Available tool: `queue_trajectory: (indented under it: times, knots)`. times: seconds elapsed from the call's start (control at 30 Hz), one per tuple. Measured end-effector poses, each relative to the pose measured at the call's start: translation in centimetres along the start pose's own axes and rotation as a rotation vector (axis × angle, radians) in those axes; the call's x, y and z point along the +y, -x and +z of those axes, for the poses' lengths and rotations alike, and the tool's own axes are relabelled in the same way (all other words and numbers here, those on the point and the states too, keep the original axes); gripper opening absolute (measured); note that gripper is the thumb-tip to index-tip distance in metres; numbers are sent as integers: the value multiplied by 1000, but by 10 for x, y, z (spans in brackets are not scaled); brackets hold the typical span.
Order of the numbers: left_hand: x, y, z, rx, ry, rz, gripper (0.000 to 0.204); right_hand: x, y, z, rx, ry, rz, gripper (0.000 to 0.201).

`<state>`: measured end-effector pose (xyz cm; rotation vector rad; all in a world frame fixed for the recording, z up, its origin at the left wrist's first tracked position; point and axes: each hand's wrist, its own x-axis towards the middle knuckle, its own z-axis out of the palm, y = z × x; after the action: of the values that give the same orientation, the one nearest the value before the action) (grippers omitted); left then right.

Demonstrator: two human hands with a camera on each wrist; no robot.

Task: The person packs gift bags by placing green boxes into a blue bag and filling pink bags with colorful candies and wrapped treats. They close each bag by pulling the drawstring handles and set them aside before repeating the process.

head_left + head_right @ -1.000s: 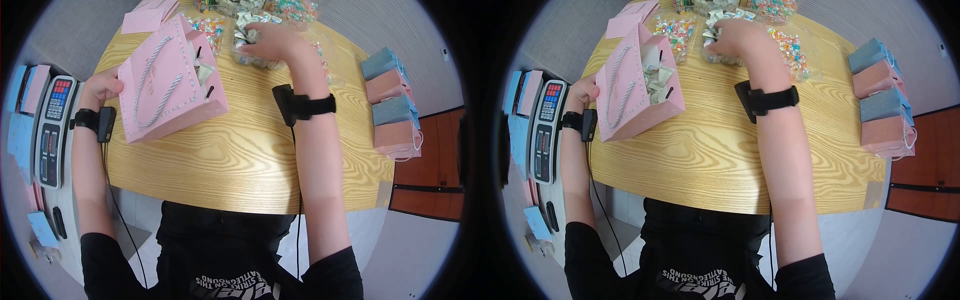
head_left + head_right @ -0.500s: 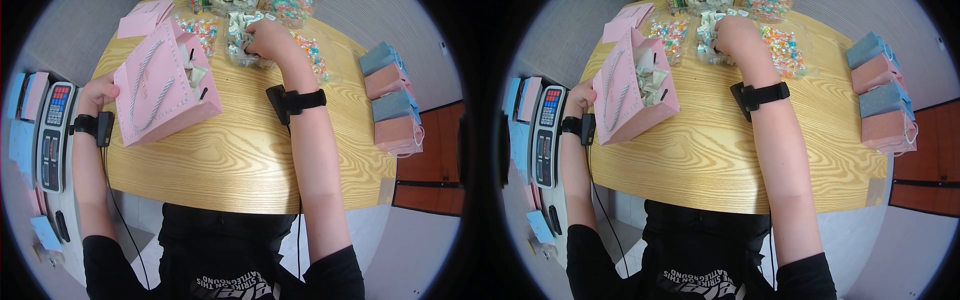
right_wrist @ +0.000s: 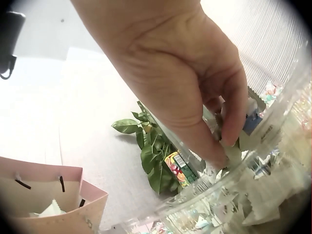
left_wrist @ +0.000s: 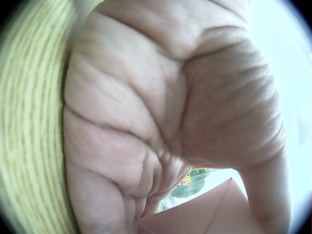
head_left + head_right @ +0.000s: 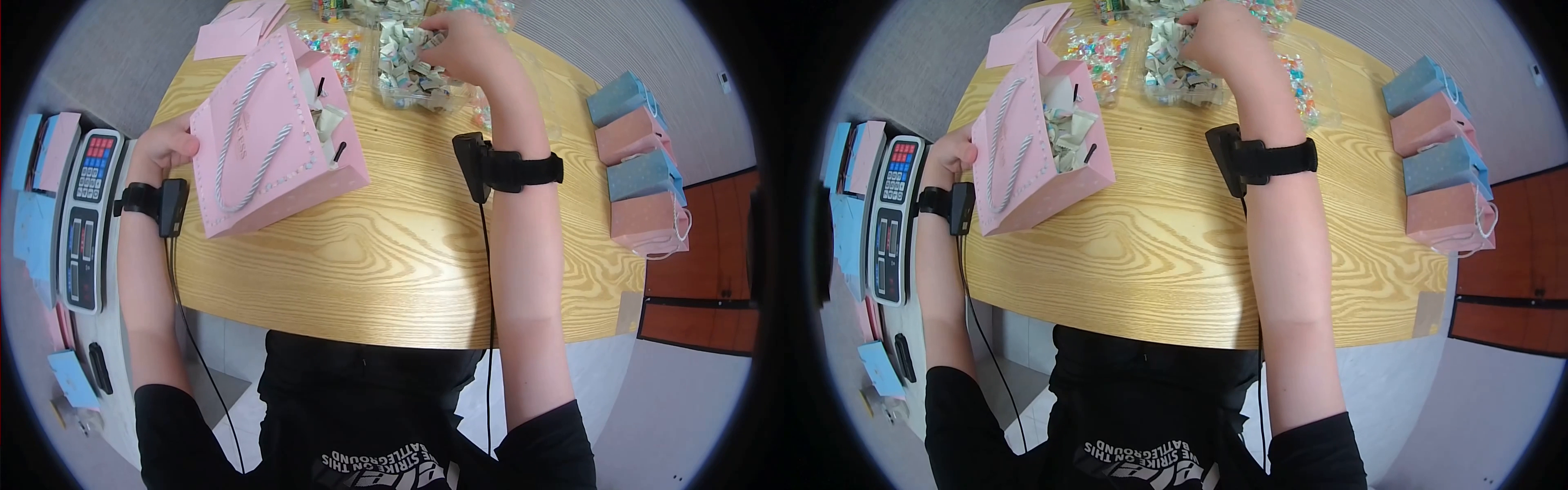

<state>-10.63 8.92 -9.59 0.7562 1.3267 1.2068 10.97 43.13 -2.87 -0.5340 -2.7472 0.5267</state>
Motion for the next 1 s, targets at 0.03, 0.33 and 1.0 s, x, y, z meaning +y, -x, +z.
queue_trajectory:
  times: [0.03,0.33,1.0]
  knots:
    - [-1,0,-1,4,1,8,101,-3,2,-5,27,-12,-8,37]
    - [-1,-2,-4,-62,20,8,96,-72,41,-61,-24,-207,-6,36]
    - [-2,5,-7,16,-13,-17,100,-106,45,48,-400,-581,-607,29]
